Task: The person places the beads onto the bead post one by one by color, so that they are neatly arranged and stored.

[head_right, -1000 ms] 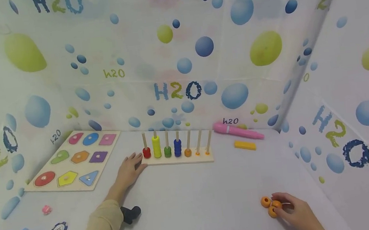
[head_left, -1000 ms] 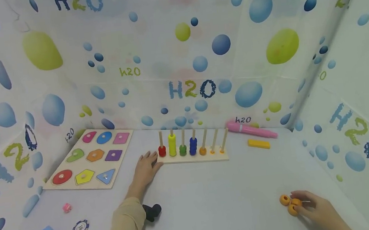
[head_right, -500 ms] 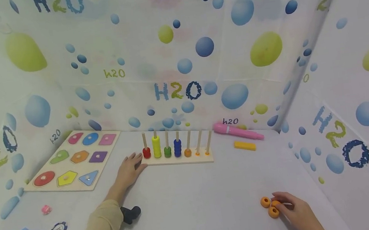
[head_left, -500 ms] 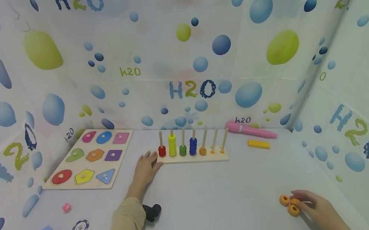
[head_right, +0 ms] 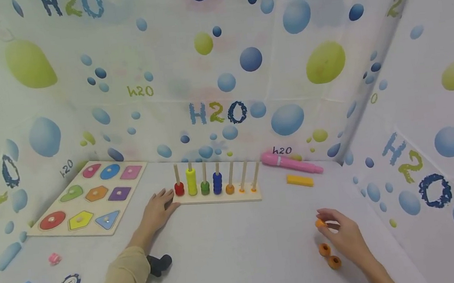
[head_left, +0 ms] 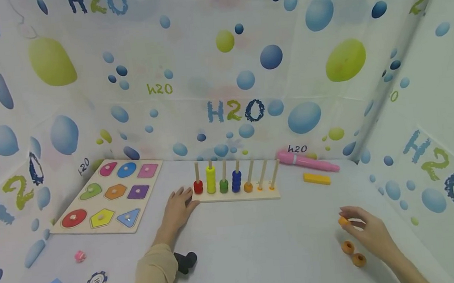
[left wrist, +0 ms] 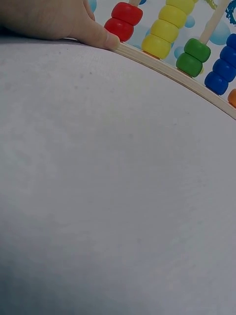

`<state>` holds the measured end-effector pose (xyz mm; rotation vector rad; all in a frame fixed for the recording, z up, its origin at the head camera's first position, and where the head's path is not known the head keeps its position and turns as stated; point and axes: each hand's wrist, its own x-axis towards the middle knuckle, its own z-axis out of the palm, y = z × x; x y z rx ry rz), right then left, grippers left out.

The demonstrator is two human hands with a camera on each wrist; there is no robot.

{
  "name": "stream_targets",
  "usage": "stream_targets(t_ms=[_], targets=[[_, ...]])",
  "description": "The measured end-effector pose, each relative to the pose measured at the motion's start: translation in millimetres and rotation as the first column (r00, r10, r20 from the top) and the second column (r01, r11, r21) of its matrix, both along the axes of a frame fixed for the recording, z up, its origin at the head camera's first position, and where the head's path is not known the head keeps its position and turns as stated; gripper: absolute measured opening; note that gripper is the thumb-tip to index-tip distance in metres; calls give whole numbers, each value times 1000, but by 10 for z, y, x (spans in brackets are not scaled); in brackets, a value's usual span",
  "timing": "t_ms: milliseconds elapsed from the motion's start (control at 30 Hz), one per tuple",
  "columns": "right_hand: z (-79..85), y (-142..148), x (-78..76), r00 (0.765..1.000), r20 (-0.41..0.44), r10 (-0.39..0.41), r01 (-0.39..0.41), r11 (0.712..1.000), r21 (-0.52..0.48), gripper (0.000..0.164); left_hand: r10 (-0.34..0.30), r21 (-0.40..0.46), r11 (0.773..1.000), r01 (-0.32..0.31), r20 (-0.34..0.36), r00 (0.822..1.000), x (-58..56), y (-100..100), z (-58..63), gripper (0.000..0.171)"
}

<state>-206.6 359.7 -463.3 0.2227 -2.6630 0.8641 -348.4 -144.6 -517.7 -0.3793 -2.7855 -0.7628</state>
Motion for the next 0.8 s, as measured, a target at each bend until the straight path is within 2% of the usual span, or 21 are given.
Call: stream_targets(t_ms=[167, 367, 567, 633, 800], targets=[[134, -394, -370, 978, -117, 174, -178, 984, -30, 41, 0, 1, 1000, 0, -2, 1000, -11, -5, -10, 56], [276, -873, -796, 943, -167, 288, -300, 953, -47, 41, 3, 13, 1000, -4, 12, 1000, 8, 2, 3, 56], [496, -1310, -1167, 900, -275, 338, -353, 936, -6, 40, -3, 2, 1000, 3, 2, 1000, 9, -3, 2, 56], [566, -1441, -1269, 894, -287, 345, -360, 933, 2, 39, -3, 4, 1000, 3, -3, 1000, 11, -3, 6, 56], [660, -1693, -1454, 908, -274, 318, -330, 944, 4, 39, -3, 22, 1000, 3, 2, 1000, 7, 4, 11, 56]])
